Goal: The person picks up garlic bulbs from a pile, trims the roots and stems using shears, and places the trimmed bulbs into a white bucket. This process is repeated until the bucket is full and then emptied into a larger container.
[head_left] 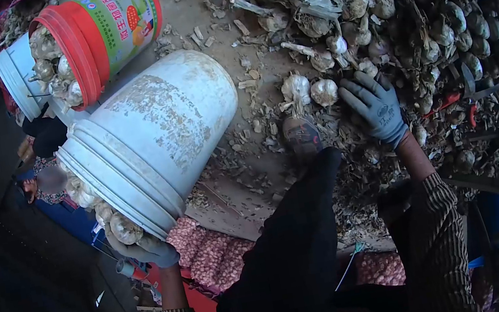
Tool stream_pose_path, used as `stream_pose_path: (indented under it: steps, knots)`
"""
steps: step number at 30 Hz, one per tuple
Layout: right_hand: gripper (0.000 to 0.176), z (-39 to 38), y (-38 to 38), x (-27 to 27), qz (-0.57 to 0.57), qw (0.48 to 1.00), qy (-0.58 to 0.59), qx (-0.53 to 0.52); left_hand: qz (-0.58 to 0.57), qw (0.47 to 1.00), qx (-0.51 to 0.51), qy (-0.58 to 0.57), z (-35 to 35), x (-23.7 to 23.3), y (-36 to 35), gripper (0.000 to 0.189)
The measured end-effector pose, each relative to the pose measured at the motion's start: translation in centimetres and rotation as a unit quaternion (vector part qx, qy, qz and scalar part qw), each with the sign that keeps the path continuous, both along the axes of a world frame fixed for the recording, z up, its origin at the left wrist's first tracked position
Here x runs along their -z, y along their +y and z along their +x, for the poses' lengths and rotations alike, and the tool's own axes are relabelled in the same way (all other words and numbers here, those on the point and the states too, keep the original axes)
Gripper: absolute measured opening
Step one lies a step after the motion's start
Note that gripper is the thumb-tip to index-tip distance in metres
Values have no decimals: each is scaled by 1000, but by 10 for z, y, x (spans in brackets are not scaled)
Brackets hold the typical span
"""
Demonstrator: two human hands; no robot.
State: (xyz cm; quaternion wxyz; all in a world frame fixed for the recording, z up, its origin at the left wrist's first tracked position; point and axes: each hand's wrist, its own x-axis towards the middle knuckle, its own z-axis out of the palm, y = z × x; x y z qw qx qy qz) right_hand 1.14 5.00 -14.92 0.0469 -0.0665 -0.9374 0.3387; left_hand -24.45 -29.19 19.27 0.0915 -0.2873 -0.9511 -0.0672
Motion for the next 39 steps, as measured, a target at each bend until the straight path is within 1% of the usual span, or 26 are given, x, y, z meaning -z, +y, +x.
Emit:
stream_pose_path:
  steps: [2,4,5,7,10,11,12,13,14,15,16,17,18,20,22,25,27,29,30,31,32,34,35,36,38,39]
  knots:
    - [56,-1,-2,1,17,1000,11,9,8,1000,-2,-18,1,3,1,70]
    - [67,-1,1,0,11,1000,-13,-9,13,1000,-18,12,0,3,2,76]
    - [70,-2,4,-3,15,999,-26,-16,8,1000,-25,15,0,1,3,76]
    - [75,-3,5,-8,34,998,-48,-27,10,1000,7,-6,-2,1,8,70]
    - [71,-6,7,-38,13,995,-97,-33,-23,999,29,3,-4,-5,12,65]
    - [65,-6,3,-50,19,994,-106,-17,-53,998,32,30,-4,-6,9,62]
    - [61,-6,2,-71,-17,995,-98,-1,-23,998,37,38,-3,-4,5,60]
    - [60,0,-2,-89,-46,991,-122,0,-43,996,50,57,-6,-5,-1,61]
    - [59,9,-5,-110,-73,987,-146,2,-62,993,64,77,-9,-6,-5,62]
    - [57,20,-8,-136,-96,986,-138,12,-62,994,55,74,-11,-8,-6,62]
    - [57,31,-11,-164,-97,983,-154,1,-68,993,71,73,-12,-10,-6,61]
    - [56,44,-10,-198,-126,975,-183,-26,-74,991,86,71,-14,-11,-5,61]
    - [55,57,-11,-233,-156,964,-210,-54,-76,992,77,68,-16,-14,-4,61]
    - [55,91,-11,-311,-239,935,-251,-74,-64,992,87,62,-12,-16,-1,61]
    - [55,121,-12,-395,-273,905,-314,-89,-65,991,95,72,-13,-17,-3,61]
    - [57,170,-30,-495,-259,897,-350,-79,-56,993,84,66,-14,-19,-4,64]
    - [57,199,-53,-538,-247,897,-360,-67,-46,995,71,47,-11,-16,-9,68]
    - [57,217,-76,-556,-215,907,-354,-73,-62,995,71,29,-12,-21,-7,74]
    - [57,219,-84,-556,-202,912,-346,-87,-75,994,70,21,-7,-27,-6,76]
    - [56,217,-93,-555,-206,916,-339,-55,-88,994,63,7,-5,-32,-5,81]
    - [55,213,-102,-551,-210,921,-326,-24,-77,995,64,13,-2,-38,-2,81]
    - [52,203,-111,-546,-202,932,-298,-43,-114,991,53,-54,-3,-54,7,85]
    - [51,201,-113,-546,-195,937,-287,-43,-132,986,51,-92,-3,-67,8,86]
    - [50,201,-114,-547,-191,940,-279,-46,-127,987,48,-88,5,-82,8,86]
    - [49,200,-113,-548,-174,945,-272,-59,-180,979,65,-72,22,-117,2,83]
    - [49,204,-109,-550,-166,946,-271,-63,-151,984,43,-84,48,-142,-3,82]
